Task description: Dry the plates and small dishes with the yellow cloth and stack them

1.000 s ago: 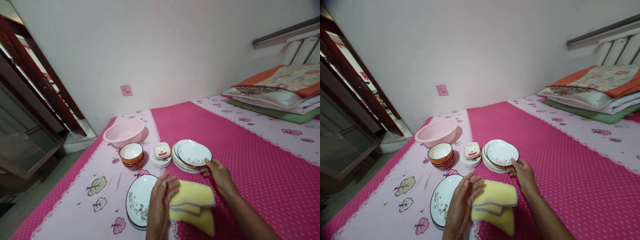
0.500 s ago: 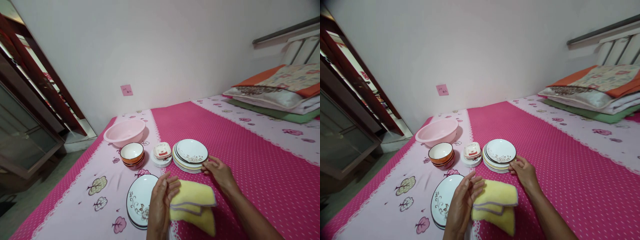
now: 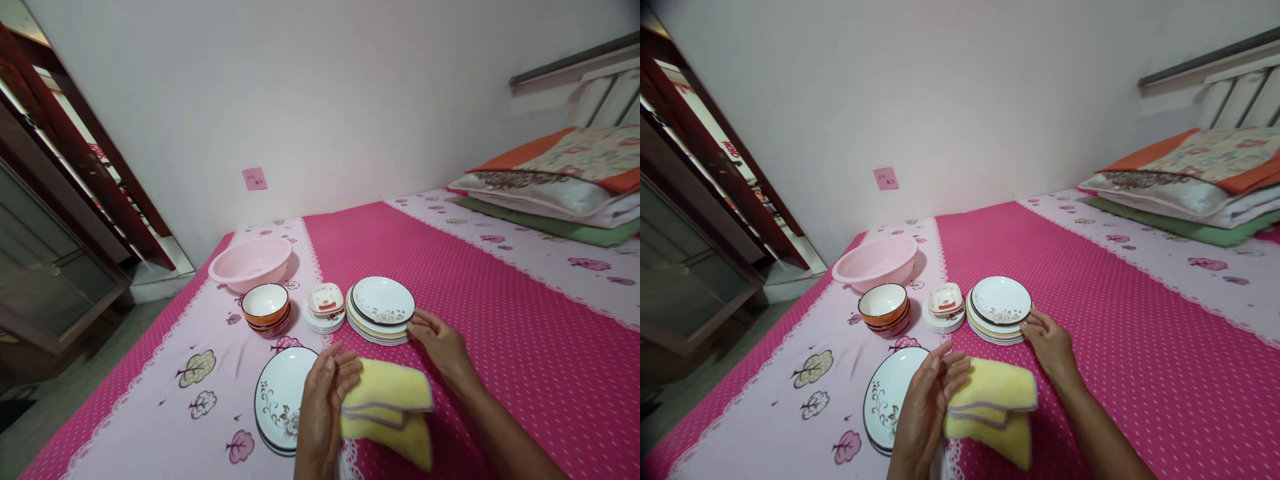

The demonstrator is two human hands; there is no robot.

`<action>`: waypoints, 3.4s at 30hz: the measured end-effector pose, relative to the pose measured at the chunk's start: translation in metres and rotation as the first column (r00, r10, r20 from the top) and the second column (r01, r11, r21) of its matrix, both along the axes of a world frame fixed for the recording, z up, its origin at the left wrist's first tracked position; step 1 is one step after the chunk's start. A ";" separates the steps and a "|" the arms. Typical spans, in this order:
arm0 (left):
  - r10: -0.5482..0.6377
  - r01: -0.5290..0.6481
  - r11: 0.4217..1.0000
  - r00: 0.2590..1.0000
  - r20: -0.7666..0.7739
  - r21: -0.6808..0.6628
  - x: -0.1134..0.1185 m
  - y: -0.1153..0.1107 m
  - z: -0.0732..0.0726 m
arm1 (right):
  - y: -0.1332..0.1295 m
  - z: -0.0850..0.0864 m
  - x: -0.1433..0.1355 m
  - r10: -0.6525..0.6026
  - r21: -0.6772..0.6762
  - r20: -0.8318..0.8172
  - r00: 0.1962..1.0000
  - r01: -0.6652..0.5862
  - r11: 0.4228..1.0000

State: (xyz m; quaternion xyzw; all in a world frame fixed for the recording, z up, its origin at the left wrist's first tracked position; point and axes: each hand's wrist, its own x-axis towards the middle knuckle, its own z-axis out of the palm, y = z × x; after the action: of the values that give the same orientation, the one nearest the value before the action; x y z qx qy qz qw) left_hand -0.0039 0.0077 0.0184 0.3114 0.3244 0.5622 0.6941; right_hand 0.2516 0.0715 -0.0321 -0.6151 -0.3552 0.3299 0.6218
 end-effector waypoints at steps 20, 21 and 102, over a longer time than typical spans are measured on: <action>-0.014 0.014 1.000 1.000 -0.001 0.005 0.001 0.000 0.000 | -0.006 0.008 -0.006 0.001 -0.009 0.107 0.994 0.000 1.000; -0.016 0.016 1.000 1.000 0.001 0.007 0.001 0.000 0.000 | -0.006 0.008 -0.005 0.000 -0.007 0.120 0.993 0.001 1.000; -0.048 0.048 0.998 0.999 -0.002 -0.030 0.019 -0.004 -0.005 | 0.017 0.012 0.010 0.071 -0.045 0.295 0.953 -0.061 0.997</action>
State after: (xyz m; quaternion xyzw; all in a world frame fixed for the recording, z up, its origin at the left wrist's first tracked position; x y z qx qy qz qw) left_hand 0.0146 0.0038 0.0135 0.3095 0.3261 0.5402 0.7114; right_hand 0.2618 0.0881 -0.0201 -0.6562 -0.4587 0.2609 0.5394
